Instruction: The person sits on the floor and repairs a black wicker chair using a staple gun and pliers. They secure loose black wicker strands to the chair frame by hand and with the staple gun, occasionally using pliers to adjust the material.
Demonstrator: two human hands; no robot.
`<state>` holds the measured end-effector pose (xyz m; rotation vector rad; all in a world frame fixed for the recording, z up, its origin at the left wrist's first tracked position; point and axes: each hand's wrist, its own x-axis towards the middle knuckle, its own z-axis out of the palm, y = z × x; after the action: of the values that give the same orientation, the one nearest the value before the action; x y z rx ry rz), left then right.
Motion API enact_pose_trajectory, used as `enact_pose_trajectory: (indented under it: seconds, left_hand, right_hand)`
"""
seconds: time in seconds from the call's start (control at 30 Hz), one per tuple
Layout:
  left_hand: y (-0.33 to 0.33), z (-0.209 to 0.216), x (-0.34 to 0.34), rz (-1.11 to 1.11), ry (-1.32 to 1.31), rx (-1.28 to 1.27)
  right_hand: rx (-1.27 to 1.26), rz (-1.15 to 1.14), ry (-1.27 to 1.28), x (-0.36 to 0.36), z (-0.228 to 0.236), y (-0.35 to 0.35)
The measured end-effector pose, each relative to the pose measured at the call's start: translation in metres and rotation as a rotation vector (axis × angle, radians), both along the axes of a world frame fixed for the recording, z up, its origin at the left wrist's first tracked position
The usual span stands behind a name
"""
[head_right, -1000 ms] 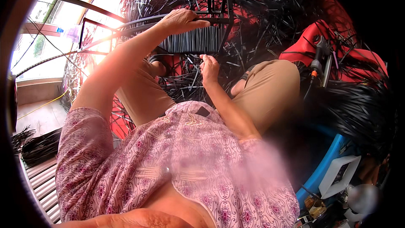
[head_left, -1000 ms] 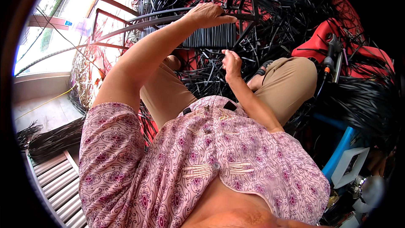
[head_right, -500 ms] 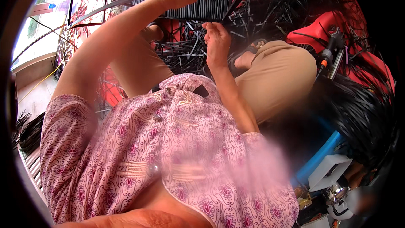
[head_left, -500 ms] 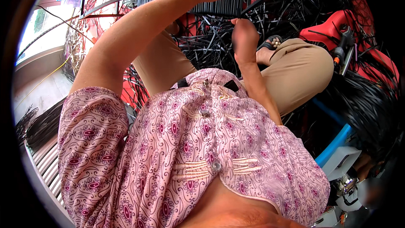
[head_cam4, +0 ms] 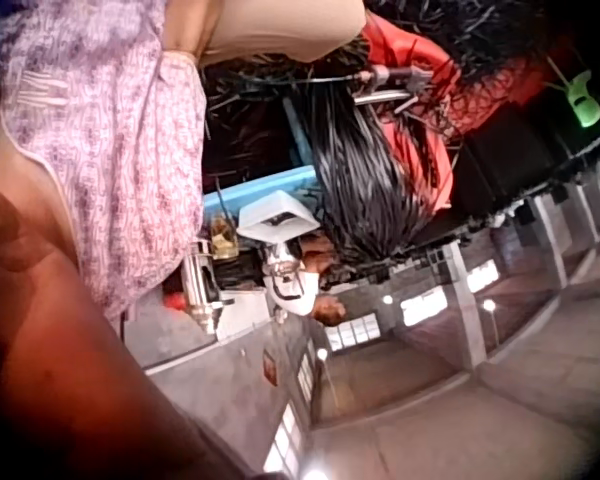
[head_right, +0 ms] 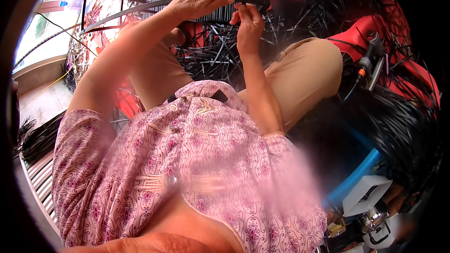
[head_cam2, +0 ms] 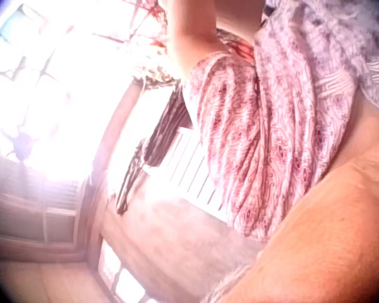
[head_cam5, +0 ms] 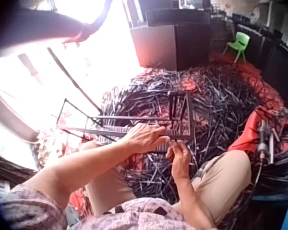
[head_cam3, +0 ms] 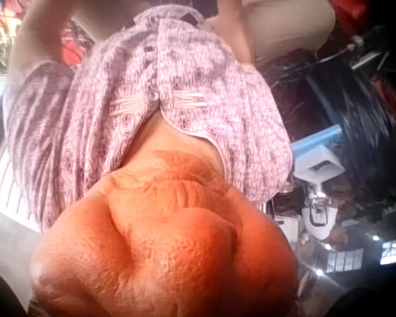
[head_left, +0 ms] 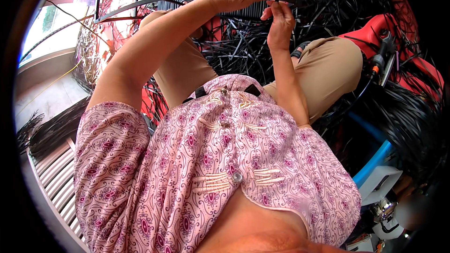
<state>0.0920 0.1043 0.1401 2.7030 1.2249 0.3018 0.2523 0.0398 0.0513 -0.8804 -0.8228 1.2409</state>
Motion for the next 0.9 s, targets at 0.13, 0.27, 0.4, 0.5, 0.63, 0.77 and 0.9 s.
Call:
enact_pose_trajectory:
  seconds: [0.13, 0.27, 0.4, 0.5, 0.63, 0.77, 0.9]
  left_hand:
    - [-0.005, -0.002, -0.002, -0.076, -0.029, 0.096]
    - [-0.008, -0.003, -0.003, -0.118, -0.081, 0.183]
    - [-0.012, -0.006, 0.000, -0.110, -0.098, 0.118]
    - [-0.016, -0.006, 0.005, -0.086, -0.159, 0.133]
    - [-0.020, -0.003, 0.010, -0.062, -0.236, 0.104]
    - [-0.022, -0.001, 0.011, -0.064, -0.263, 0.097]
    - [-0.023, -0.003, 0.016, -0.028, -0.282, 0.096]
  right_hand:
    - [-0.003, -0.002, -0.035, 0.000, 0.000, 0.001]
    - [-0.011, 0.013, -0.054, -0.003, 0.001, -0.003]
    - [-0.001, 0.021, -0.055, -0.003, 0.003, -0.007]
    - [-0.019, 0.025, -0.058, -0.002, 0.004, -0.008]
    - [-0.028, 0.020, -0.019, -0.002, 0.004, -0.009]
    - [-0.042, 0.016, -0.008, -0.003, 0.005, -0.012]
    - [-0.018, 0.012, 0.048, -0.003, 0.006, -0.014]
